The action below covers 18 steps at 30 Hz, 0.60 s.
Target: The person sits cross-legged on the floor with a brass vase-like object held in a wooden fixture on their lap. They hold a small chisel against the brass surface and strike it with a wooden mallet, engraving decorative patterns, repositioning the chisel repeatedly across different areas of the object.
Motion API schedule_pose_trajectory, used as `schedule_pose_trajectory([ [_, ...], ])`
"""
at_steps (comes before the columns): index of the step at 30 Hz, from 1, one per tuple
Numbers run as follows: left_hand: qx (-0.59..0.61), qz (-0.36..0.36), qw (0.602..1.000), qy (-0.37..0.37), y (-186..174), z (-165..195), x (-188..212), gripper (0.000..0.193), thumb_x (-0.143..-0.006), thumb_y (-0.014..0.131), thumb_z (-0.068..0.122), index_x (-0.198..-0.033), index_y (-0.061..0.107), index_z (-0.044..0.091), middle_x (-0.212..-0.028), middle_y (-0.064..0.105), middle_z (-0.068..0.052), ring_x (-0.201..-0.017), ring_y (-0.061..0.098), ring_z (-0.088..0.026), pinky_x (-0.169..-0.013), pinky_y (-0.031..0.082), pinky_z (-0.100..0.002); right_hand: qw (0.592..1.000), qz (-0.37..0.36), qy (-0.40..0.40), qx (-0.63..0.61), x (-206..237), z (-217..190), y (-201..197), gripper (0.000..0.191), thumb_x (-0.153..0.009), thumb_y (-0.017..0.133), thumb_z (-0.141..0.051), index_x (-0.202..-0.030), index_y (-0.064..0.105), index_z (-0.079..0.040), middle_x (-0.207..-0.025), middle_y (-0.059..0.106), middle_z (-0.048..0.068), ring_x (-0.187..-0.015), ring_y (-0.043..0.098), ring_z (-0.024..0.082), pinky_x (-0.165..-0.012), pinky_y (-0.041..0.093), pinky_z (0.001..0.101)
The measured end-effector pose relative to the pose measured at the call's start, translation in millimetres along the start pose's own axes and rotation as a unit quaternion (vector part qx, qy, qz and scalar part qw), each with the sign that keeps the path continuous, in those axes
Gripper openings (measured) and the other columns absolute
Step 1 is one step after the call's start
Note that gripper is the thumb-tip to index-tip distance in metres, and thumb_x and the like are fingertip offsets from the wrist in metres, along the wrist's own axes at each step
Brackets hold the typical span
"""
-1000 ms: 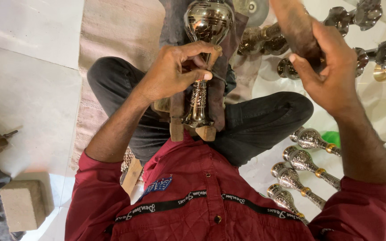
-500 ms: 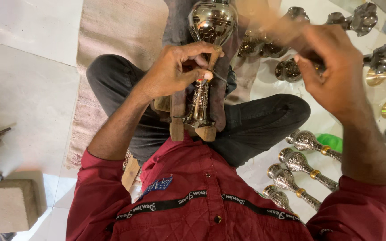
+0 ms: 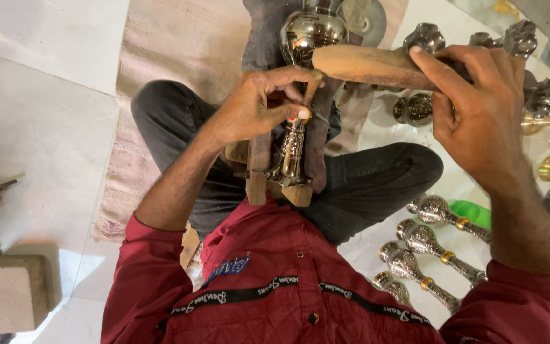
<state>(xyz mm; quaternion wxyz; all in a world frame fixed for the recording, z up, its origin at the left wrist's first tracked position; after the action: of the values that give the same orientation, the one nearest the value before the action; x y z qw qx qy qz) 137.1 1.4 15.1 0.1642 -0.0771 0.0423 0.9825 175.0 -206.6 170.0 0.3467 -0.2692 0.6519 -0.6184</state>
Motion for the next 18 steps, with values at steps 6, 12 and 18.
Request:
schedule_pose_trajectory([
  [6,0.012,-0.004,0.999,0.039,0,0,-2,0.047,-0.097,0.077,0.001,-0.141,0.061,0.003,-0.102,0.078,-0.009,-0.093,0.077,-0.014,-0.087,0.068,-0.031,0.973,-0.003,0.142,-0.18,3,20,1,0.053,-0.095,0.069,-0.002,-0.145,0.059,-0.016,-0.122,0.062,0.011,-0.099,0.067,0.02,-0.084,0.059,0.0355],
  [12,0.025,0.013,0.999,0.021,0,-6,1,0.044,-0.097,0.077,0.001,-0.139,0.062,0.003,-0.1,0.079,-0.009,-0.093,0.077,-0.013,-0.087,0.067,-0.031,0.989,0.025,0.067,-0.132,-11,-1,-18,0.052,-0.093,0.072,0.003,-0.144,0.062,-0.008,-0.119,0.063,0.014,-0.1,0.063,0.024,-0.085,0.052,0.0398],
  [18,0.041,0.023,0.999,0.017,0,-8,2,0.045,-0.096,0.08,0.0,-0.137,0.063,0.003,-0.099,0.078,-0.008,-0.093,0.076,-0.013,-0.087,0.066,-0.03,0.984,0.013,0.111,-0.139,-19,-3,-22,0.053,-0.091,0.073,0.0,-0.141,0.062,-0.009,-0.115,0.064,0.012,-0.095,0.061,0.023,-0.08,0.049,0.0392],
])
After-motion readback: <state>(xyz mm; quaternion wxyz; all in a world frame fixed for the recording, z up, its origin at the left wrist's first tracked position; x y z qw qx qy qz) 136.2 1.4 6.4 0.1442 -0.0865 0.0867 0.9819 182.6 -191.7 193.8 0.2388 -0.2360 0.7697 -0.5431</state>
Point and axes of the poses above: each hand's wrist, its own x-axis away from the middle knuckle, its own y-axis out of the palm, z = x × y, the point moved 8 cm from there along -x, towards the middle knuckle
